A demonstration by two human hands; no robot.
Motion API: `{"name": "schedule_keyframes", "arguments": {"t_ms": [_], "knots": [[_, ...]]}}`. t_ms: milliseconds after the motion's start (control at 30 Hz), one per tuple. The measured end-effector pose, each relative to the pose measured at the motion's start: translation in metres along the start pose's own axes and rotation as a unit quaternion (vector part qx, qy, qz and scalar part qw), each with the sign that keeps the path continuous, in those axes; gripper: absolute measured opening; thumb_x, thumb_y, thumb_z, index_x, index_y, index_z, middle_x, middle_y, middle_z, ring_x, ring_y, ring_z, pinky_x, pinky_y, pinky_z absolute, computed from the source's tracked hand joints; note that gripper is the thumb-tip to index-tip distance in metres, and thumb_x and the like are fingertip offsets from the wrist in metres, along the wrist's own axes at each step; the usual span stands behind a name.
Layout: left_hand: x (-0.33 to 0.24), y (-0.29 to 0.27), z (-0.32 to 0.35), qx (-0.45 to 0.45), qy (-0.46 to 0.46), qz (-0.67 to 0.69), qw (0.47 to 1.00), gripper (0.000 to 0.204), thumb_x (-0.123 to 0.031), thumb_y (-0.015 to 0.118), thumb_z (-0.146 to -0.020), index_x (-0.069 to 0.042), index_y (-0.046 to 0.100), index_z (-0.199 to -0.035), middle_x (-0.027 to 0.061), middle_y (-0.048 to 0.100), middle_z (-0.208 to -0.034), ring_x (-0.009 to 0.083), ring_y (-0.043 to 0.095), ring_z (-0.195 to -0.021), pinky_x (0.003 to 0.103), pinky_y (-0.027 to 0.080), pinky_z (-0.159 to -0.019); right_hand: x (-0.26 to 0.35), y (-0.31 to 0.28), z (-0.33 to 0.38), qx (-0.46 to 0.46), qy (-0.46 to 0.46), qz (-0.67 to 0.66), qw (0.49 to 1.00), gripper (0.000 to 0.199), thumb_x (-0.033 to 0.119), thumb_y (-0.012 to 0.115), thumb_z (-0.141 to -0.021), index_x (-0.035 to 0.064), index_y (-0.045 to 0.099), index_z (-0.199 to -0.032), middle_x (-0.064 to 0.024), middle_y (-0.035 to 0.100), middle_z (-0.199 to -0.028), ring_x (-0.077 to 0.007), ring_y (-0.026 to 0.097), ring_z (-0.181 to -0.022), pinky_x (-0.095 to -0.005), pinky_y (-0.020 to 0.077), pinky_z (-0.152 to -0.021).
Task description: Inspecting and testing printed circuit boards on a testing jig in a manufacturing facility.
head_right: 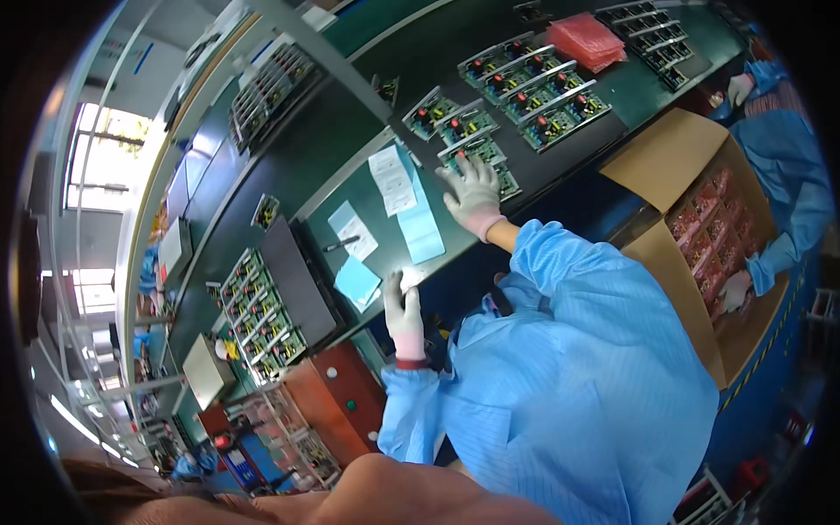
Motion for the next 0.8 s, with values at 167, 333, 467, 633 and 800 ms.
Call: {"name": "schedule_keyframes", "arguments": {"t_ms": [167, 333, 467, 633, 800], "knots": [[-0.033, 0.057, -0.134, 0.034, 0.050, 0.098, 0.993, 0.060, -0.022, 0.065, -0.086, -0.002, 0.046, -0.140, 0.0182, 0.047, -0.143, 0.0313, 0.042, -0.135, 0.038, 0.032, -0.112, -0.015, 0.014, 0.007, 0.041, 0.048, 0.025, 0.998, 0.047, 0.023, 0.060, -0.081, 0.0237, 0.056, -0.128, -0.0102, 0.043, -0.143, -0.0391, 0.038, -0.131, -0.0520, 0.0258, -0.110], [-0.063, 0.118, -0.234, 0.053, 0.103, -0.033, 0.993, 0.083, -0.038, 0.075, -0.079, -0.003, 0.038, -0.145, 0.0254, 0.033, -0.151, 0.0387, 0.033, -0.140, 0.041, 0.029, -0.114, -0.019, 0.003, 0.029, 0.051, 0.095, -0.003, 0.994, 0.053, 0.023, 0.060, -0.080, 0.0238, 0.052, -0.133, -0.0131, 0.038, -0.147, -0.0420, 0.033, -0.134, -0.0533, 0.0232, -0.112], [-0.086, 0.159, -0.278, 0.042, 0.121, -0.146, 0.981, 0.093, -0.048, 0.076, -0.075, -0.006, 0.036, -0.147, 0.0283, 0.028, -0.152, 0.0427, 0.029, -0.140, 0.046, 0.023, -0.116, -0.020, -0.008, 0.033, 0.051, 0.130, -0.026, 0.990, 0.057, 0.023, 0.061, -0.081, 0.0231, 0.049, -0.137, -0.0157, 0.034, -0.149, -0.0434, 0.029, -0.136, -0.0542, 0.0212, -0.113], [-0.095, 0.189, -0.303, 0.052, 0.180, -0.298, 0.936, 0.093, -0.050, 0.076, -0.073, -0.007, 0.038, -0.146, 0.0280, 0.030, -0.150, 0.0425, 0.030, -0.139, 0.049, 0.021, -0.117, -0.011, -0.002, 0.039, 0.062, 0.155, 0.001, 0.986, 0.061, 0.023, 0.061, -0.080, 0.0217, 0.046, -0.140, -0.0194, 0.031, -0.149, -0.0440, 0.027, -0.136, -0.0557, 0.0177, -0.115], [-0.079, 0.190, -0.331, 0.110, 0.213, -0.301, 0.923, 0.091, -0.049, 0.076, -0.071, -0.008, 0.040, -0.144, 0.0267, 0.028, -0.151, 0.0428, 0.028, -0.140, 0.051, 0.019, -0.117, -0.014, 0.005, 0.023, 0.077, 0.153, 0.029, 0.985, 0.061, 0.023, 0.061, -0.081, 0.0206, 0.046, -0.140, -0.0219, 0.030, -0.148, -0.0431, 0.028, -0.135, -0.0569, 0.0133, -0.116]]}}
Point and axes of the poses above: each hand's wrist, its own z-axis away from the middle knuckle, its own y-axis out of the palm, x = y × z, the point moved 1 cm from there along -z, towards the middle knuckle
